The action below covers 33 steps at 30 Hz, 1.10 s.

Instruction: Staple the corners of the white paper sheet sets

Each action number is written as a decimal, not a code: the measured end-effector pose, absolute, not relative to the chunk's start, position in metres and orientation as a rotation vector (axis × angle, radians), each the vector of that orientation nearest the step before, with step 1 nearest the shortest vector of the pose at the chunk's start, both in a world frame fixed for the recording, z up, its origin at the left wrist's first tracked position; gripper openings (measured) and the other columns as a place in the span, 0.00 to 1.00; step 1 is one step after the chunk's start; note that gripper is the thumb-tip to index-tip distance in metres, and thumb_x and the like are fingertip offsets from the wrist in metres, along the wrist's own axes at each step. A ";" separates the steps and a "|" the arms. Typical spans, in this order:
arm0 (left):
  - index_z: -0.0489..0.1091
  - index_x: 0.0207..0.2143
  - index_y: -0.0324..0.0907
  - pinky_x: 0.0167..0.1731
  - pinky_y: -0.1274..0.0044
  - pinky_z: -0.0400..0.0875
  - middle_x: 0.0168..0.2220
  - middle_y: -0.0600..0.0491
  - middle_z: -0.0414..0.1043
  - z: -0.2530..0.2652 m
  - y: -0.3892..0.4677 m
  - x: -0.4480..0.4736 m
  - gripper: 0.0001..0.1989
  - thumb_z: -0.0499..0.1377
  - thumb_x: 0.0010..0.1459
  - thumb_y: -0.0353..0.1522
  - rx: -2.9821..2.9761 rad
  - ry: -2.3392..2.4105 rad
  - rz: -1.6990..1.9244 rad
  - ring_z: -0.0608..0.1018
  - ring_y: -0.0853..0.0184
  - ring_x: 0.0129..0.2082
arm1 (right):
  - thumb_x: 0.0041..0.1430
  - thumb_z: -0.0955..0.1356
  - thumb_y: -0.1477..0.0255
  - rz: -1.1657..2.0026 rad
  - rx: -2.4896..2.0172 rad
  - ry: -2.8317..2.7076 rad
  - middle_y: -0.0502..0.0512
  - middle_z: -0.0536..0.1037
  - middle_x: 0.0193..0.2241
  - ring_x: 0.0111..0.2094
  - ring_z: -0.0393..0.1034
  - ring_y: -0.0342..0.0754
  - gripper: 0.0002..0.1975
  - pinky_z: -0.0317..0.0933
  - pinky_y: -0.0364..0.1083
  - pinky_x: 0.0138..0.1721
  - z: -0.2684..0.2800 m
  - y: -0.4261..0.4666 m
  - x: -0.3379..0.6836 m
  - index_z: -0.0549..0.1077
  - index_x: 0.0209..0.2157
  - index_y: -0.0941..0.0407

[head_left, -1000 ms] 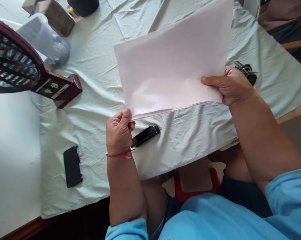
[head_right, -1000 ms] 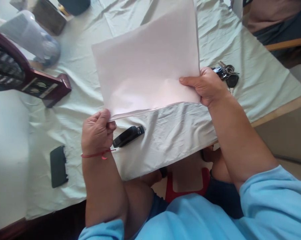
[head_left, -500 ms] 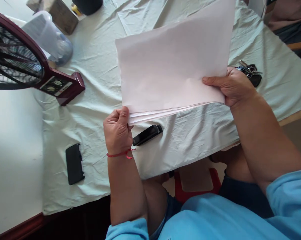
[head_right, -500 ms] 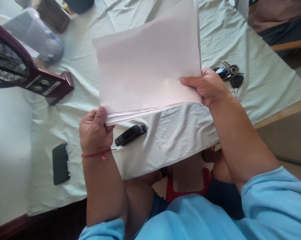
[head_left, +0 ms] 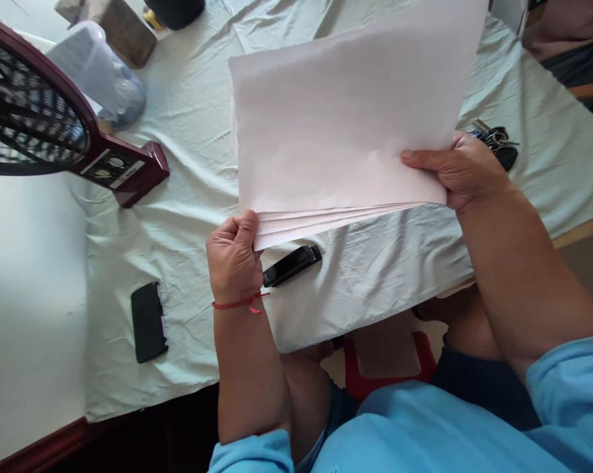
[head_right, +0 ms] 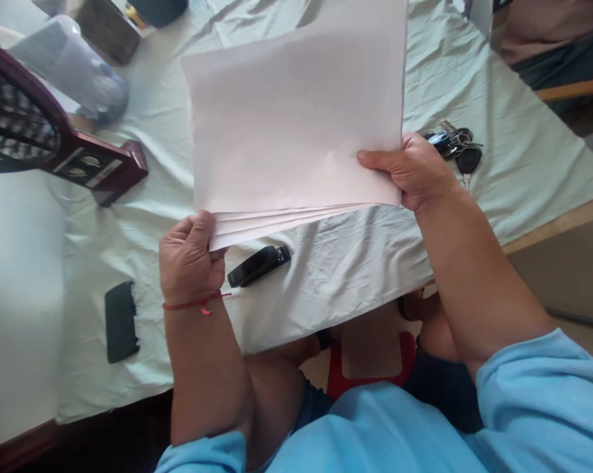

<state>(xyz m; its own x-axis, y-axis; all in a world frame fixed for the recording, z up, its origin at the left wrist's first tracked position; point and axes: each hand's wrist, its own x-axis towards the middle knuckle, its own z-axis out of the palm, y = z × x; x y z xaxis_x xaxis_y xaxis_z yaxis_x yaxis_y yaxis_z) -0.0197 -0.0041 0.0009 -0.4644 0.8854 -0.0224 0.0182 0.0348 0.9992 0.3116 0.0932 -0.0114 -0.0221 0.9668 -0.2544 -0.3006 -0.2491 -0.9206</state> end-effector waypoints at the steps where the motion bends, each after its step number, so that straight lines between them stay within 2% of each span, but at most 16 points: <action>1: 0.74 0.24 0.45 0.20 0.79 0.63 0.24 0.58 0.66 0.000 -0.003 -0.019 0.29 0.86 0.49 0.50 0.922 1.586 1.544 0.66 0.73 0.23 | 0.40 0.85 0.76 1.520 -1.155 -0.838 0.55 0.89 0.53 0.64 0.81 0.60 0.26 0.78 0.61 0.72 -0.011 0.093 0.312 0.83 0.44 0.56; 4: 0.80 0.31 0.45 0.26 0.76 0.75 0.32 0.53 0.79 -0.004 -0.002 -0.017 0.27 0.84 0.53 0.54 0.913 1.553 1.572 0.78 0.67 0.30 | 0.40 0.86 0.75 1.532 -1.132 -0.841 0.57 0.89 0.52 0.61 0.83 0.60 0.27 0.79 0.61 0.71 -0.012 0.093 0.312 0.84 0.45 0.57; 6: 0.82 0.35 0.45 0.32 0.75 0.80 0.37 0.51 0.82 -0.006 0.000 -0.017 0.27 0.83 0.55 0.56 0.914 1.505 1.601 0.81 0.64 0.35 | 0.39 0.86 0.75 1.524 -1.125 -0.842 0.58 0.89 0.51 0.59 0.83 0.59 0.27 0.80 0.61 0.70 -0.013 0.092 0.312 0.84 0.44 0.58; 8: 0.81 0.34 0.45 0.36 0.76 0.80 0.35 0.53 0.81 -0.008 0.000 -0.019 0.28 0.85 0.51 0.55 0.922 1.496 1.635 0.80 0.66 0.35 | 0.40 0.87 0.74 1.521 -1.126 -0.861 0.57 0.90 0.51 0.58 0.84 0.59 0.27 0.80 0.61 0.69 -0.014 0.091 0.313 0.84 0.44 0.58; 11: 0.76 0.28 0.45 0.34 0.79 0.76 0.28 0.59 0.72 -0.009 0.000 -0.024 0.29 0.88 0.44 0.50 0.950 1.595 1.643 0.73 0.71 0.30 | 0.41 0.87 0.72 1.515 -1.143 -0.897 0.54 0.90 0.50 0.60 0.83 0.58 0.26 0.79 0.61 0.70 -0.014 0.089 0.313 0.84 0.44 0.56; 14: 0.72 0.26 0.45 0.29 0.79 0.71 0.26 0.60 0.67 -0.009 -0.001 -0.026 0.31 0.87 0.46 0.52 0.959 1.691 1.614 0.68 0.71 0.27 | 0.41 0.87 0.72 1.507 -1.139 -0.899 0.53 0.90 0.49 0.60 0.83 0.58 0.26 0.79 0.60 0.70 -0.012 0.088 0.313 0.84 0.44 0.56; 16: 0.72 0.26 0.45 0.31 0.77 0.73 0.28 0.59 0.70 -0.009 -0.001 -0.025 0.32 0.85 0.47 0.55 0.926 1.688 1.625 0.70 0.70 0.29 | 0.41 0.88 0.72 1.505 -1.124 -0.894 0.54 0.90 0.50 0.60 0.84 0.58 0.27 0.80 0.61 0.70 -0.012 0.088 0.313 0.84 0.44 0.57; 19: 0.75 0.29 0.46 0.39 0.74 0.80 0.33 0.54 0.78 -0.012 0.001 -0.024 0.31 0.83 0.50 0.58 0.901 1.614 1.674 0.77 0.66 0.34 | 0.39 0.90 0.70 1.471 -1.104 -0.907 0.55 0.89 0.51 0.63 0.83 0.60 0.31 0.78 0.63 0.71 -0.018 0.090 0.315 0.83 0.46 0.58; 22: 0.73 0.28 0.45 0.41 0.75 0.79 0.31 0.56 0.74 -0.018 0.005 -0.028 0.32 0.82 0.52 0.58 1.004 1.549 1.716 0.76 0.67 0.35 | 0.37 0.92 0.63 1.362 -1.055 -0.976 0.52 0.88 0.51 0.64 0.81 0.60 0.37 0.77 0.65 0.72 -0.029 0.093 0.316 0.81 0.47 0.58; 28: 0.78 0.31 0.46 0.48 0.74 0.77 0.32 0.57 0.75 -0.027 0.012 -0.041 0.23 0.84 0.49 0.47 1.141 1.567 1.830 0.76 0.67 0.37 | 0.50 0.89 0.61 1.233 -0.968 -1.157 0.50 0.87 0.51 0.65 0.80 0.55 0.31 0.72 0.61 0.77 -0.040 0.093 0.312 0.82 0.49 0.59; 31: 0.75 0.31 0.46 0.47 0.75 0.76 0.30 0.58 0.69 -0.027 0.012 -0.045 0.20 0.83 0.46 0.39 1.183 1.601 1.829 0.74 0.68 0.35 | 0.52 0.88 0.60 1.185 -0.990 -1.259 0.51 0.87 0.50 0.70 0.76 0.58 0.27 0.71 0.60 0.77 -0.035 0.091 0.313 0.82 0.47 0.57; 33: 0.73 0.31 0.46 0.47 0.75 0.76 0.30 0.59 0.67 -0.027 0.012 -0.045 0.19 0.81 0.45 0.35 1.163 1.600 1.817 0.73 0.68 0.35 | 0.52 0.88 0.60 1.184 -1.020 -1.291 0.52 0.87 0.53 0.71 0.75 0.57 0.29 0.71 0.58 0.77 -0.031 0.088 0.315 0.82 0.50 0.56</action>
<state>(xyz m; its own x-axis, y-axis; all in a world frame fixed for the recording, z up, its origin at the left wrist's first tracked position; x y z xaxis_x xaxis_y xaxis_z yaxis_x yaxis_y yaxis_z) -0.0453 0.0121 -0.0272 -0.5421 0.7873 0.2937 0.1918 -0.2243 0.9554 0.3149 0.0882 -0.0307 -0.0757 0.9860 0.1483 -0.0622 0.1438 -0.9876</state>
